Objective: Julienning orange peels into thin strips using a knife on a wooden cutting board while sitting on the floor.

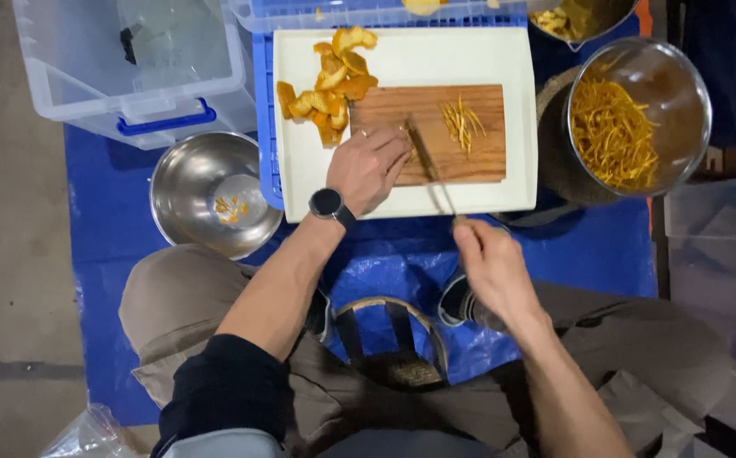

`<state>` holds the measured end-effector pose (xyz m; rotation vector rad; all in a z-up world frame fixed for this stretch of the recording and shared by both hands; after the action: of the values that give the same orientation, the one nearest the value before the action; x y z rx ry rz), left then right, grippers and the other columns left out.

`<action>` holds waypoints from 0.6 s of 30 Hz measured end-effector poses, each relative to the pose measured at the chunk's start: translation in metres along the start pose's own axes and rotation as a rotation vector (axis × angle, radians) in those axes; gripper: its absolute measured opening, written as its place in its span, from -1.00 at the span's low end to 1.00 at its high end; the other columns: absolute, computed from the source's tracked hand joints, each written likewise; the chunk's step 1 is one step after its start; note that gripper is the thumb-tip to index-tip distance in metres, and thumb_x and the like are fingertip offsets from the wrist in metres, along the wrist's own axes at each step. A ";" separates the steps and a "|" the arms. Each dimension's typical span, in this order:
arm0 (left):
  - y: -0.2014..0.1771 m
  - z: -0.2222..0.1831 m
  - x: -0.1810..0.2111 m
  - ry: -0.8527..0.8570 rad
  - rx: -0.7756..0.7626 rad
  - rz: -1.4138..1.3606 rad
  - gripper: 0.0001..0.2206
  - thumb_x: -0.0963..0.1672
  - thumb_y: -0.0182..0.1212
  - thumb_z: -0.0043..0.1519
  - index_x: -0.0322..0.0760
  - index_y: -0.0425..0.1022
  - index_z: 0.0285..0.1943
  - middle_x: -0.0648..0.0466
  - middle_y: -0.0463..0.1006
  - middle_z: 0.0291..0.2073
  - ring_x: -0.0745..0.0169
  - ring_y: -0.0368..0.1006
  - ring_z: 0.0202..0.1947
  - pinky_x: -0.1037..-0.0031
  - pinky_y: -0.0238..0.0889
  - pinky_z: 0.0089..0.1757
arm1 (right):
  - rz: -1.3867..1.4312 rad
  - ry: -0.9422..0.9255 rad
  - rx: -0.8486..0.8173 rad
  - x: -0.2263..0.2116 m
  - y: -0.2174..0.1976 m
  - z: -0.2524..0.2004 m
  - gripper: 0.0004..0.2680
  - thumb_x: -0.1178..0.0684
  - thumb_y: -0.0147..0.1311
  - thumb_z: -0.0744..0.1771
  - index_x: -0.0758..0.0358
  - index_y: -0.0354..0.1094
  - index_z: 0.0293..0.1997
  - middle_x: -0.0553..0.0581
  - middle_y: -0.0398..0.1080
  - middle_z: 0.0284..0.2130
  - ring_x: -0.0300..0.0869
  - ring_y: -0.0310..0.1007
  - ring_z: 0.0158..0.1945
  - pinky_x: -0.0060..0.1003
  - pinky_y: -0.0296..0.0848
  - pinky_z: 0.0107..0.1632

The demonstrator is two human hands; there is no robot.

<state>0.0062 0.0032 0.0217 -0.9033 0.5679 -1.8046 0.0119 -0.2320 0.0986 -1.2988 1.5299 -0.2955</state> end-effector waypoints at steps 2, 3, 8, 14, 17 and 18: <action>-0.008 0.003 0.004 -0.015 0.015 -0.028 -0.90 -0.12 0.19 0.38 -0.15 0.59 -0.16 0.12 0.57 -0.23 0.12 0.54 -0.16 0.47 0.36 -0.12 | -0.005 0.067 -0.090 -0.014 -0.002 -0.008 -0.63 -0.19 -0.20 0.43 0.21 0.45 0.20 0.46 0.56 -0.16 0.39 0.46 0.08 0.31 0.37 0.14; -0.006 0.002 0.003 -0.021 0.019 -0.028 -0.90 -0.12 0.19 0.38 -0.15 0.59 -0.16 0.12 0.57 -0.23 0.12 0.54 -0.16 0.47 0.36 -0.12 | -0.011 0.065 -0.093 -0.018 -0.006 -0.011 -0.63 -0.19 -0.20 0.43 0.21 0.45 0.20 0.46 0.56 -0.16 0.39 0.46 0.08 0.31 0.37 0.14; -0.009 0.002 0.004 -0.043 0.000 -0.025 -0.90 -0.12 0.17 0.38 -0.14 0.59 -0.16 0.13 0.58 -0.23 0.15 0.54 -0.18 0.46 0.37 -0.13 | -0.088 0.089 -0.101 -0.022 -0.008 -0.013 -0.62 -0.25 -0.22 0.43 0.11 0.47 0.18 0.33 0.59 -0.15 0.30 0.48 0.10 0.23 0.41 0.15; 0.009 -0.008 -0.006 -0.040 0.014 -0.013 -0.87 -0.08 0.12 0.40 -0.08 0.55 -0.17 0.19 0.55 -0.20 0.17 0.52 -0.12 0.49 0.36 -0.10 | -0.083 0.004 -0.023 -0.015 0.017 0.018 -0.65 -0.19 -0.17 0.43 0.21 0.49 0.09 0.45 0.56 -0.24 0.37 0.47 0.03 0.29 0.39 0.09; 0.015 -0.009 -0.006 -0.041 0.030 -0.064 -0.91 -0.12 0.17 0.38 -0.13 0.56 -0.14 0.13 0.54 -0.15 0.09 0.49 -0.07 0.44 0.36 -0.06 | -0.026 -0.036 -0.022 -0.019 0.011 0.001 -0.65 -0.15 -0.18 0.43 0.32 0.45 0.10 0.56 0.52 -0.21 0.48 0.42 0.03 0.37 0.37 0.06; 0.012 -0.008 -0.007 -0.040 0.034 -0.058 -0.91 -0.12 0.17 0.38 -0.13 0.56 -0.14 0.13 0.54 -0.15 0.09 0.49 -0.07 0.44 0.36 -0.06 | -0.026 -0.043 -0.020 -0.015 0.009 -0.002 -0.65 -0.15 -0.18 0.43 0.32 0.45 0.10 0.56 0.52 -0.21 0.48 0.42 0.03 0.37 0.37 0.06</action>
<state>0.0083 0.0048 0.0054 -0.9393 0.4888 -1.8387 0.0027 -0.2168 0.1014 -1.3332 1.4845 -0.2674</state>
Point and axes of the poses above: each hand's wrist, its own z-axis towards the middle knuckle, its own y-axis out of the palm, x = y × z, the point moved 2 cm from there along z, towards the middle knuckle
